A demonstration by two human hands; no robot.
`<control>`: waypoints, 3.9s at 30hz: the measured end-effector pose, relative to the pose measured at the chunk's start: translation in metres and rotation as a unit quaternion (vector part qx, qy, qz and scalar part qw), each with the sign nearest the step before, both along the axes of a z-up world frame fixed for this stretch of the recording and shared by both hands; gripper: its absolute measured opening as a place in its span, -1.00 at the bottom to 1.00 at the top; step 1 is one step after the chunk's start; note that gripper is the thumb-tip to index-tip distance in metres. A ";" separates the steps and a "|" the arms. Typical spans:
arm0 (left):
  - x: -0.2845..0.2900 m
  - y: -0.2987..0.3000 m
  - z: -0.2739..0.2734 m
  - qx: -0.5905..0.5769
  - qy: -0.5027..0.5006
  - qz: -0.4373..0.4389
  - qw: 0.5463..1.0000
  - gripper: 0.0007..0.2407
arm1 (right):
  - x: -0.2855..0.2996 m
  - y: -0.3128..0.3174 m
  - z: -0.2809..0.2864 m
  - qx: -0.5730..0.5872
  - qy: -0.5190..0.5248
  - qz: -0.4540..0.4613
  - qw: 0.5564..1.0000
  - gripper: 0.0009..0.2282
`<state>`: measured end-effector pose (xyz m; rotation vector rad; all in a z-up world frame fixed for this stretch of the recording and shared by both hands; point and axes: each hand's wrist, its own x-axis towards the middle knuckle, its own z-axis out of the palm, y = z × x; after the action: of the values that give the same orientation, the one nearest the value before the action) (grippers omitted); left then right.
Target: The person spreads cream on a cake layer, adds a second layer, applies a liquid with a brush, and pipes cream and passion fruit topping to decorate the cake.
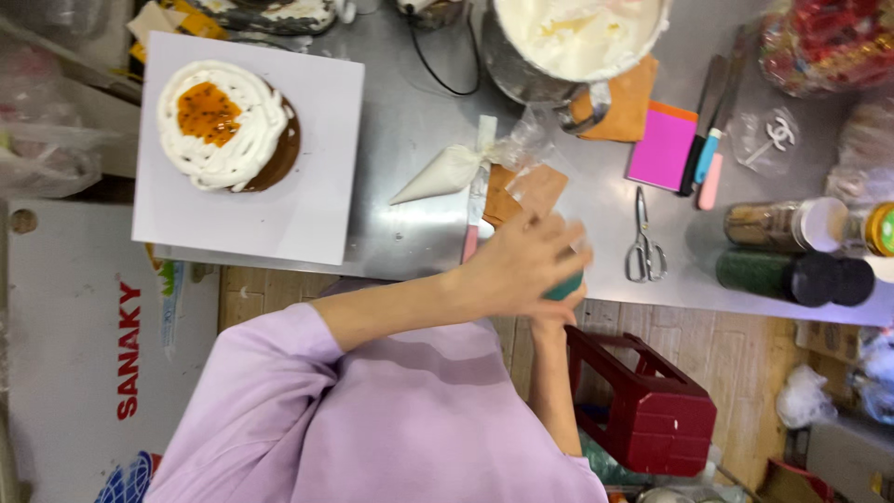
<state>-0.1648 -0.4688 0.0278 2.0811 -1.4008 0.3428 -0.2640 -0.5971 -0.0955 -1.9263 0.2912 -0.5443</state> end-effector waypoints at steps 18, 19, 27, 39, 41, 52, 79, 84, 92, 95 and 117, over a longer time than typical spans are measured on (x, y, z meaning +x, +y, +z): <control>0.090 0.050 -0.219 0.158 0.055 0.308 0.937 -0.16 | 0.018 -0.120 -0.114 0.087 -0.088 -0.233 0.965 -0.47; 0.095 0.054 -0.231 0.139 0.043 0.310 0.939 -0.12 | 0.024 -0.127 -0.114 0.064 -0.075 -0.232 0.968 -0.44; 0.074 0.074 -0.246 0.121 0.260 0.273 0.918 -0.41 | -0.025 -0.042 -0.126 0.030 0.008 -0.278 0.960 -0.47; -0.020 0.140 -0.100 -0.044 0.124 0.104 0.986 -0.39 | 0.045 0.075 -0.091 0.513 0.017 0.108 0.851 -0.55; -0.015 0.183 -0.078 -0.071 0.140 0.093 0.983 -0.38 | 0.071 0.081 -0.062 0.428 0.053 0.150 0.890 -0.61; 0.049 0.476 -0.092 -0.099 0.139 0.499 0.850 -0.70 | 0.181 0.128 -0.124 0.191 0.276 0.071 0.939 -0.50; 0.102 0.461 -0.062 0.023 0.234 0.445 0.864 -0.76 | 0.137 0.217 -0.048 0.247 0.134 0.161 0.946 -0.41; 0.104 0.458 -0.055 -0.006 0.205 0.429 0.880 -0.77 | 0.143 0.207 -0.036 0.212 0.135 0.130 0.959 -0.42; 0.107 0.459 -0.043 -0.031 0.190 0.414 0.890 -0.77 | 0.147 0.200 -0.046 0.218 0.108 0.132 0.961 -0.40; 0.107 0.459 -0.045 -0.052 0.180 0.406 0.895 -0.77 | 0.154 0.194 -0.047 0.203 0.093 0.136 0.965 -0.40; 0.105 0.458 -0.045 -0.136 0.169 0.380 0.899 -0.75 | 0.166 0.171 -0.009 0.138 0.059 0.122 0.981 -0.39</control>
<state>-0.0595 -0.0108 -0.0173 2.2249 -0.2722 0.4251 -0.0976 -0.4263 -0.1044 -1.6949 0.1902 -0.2147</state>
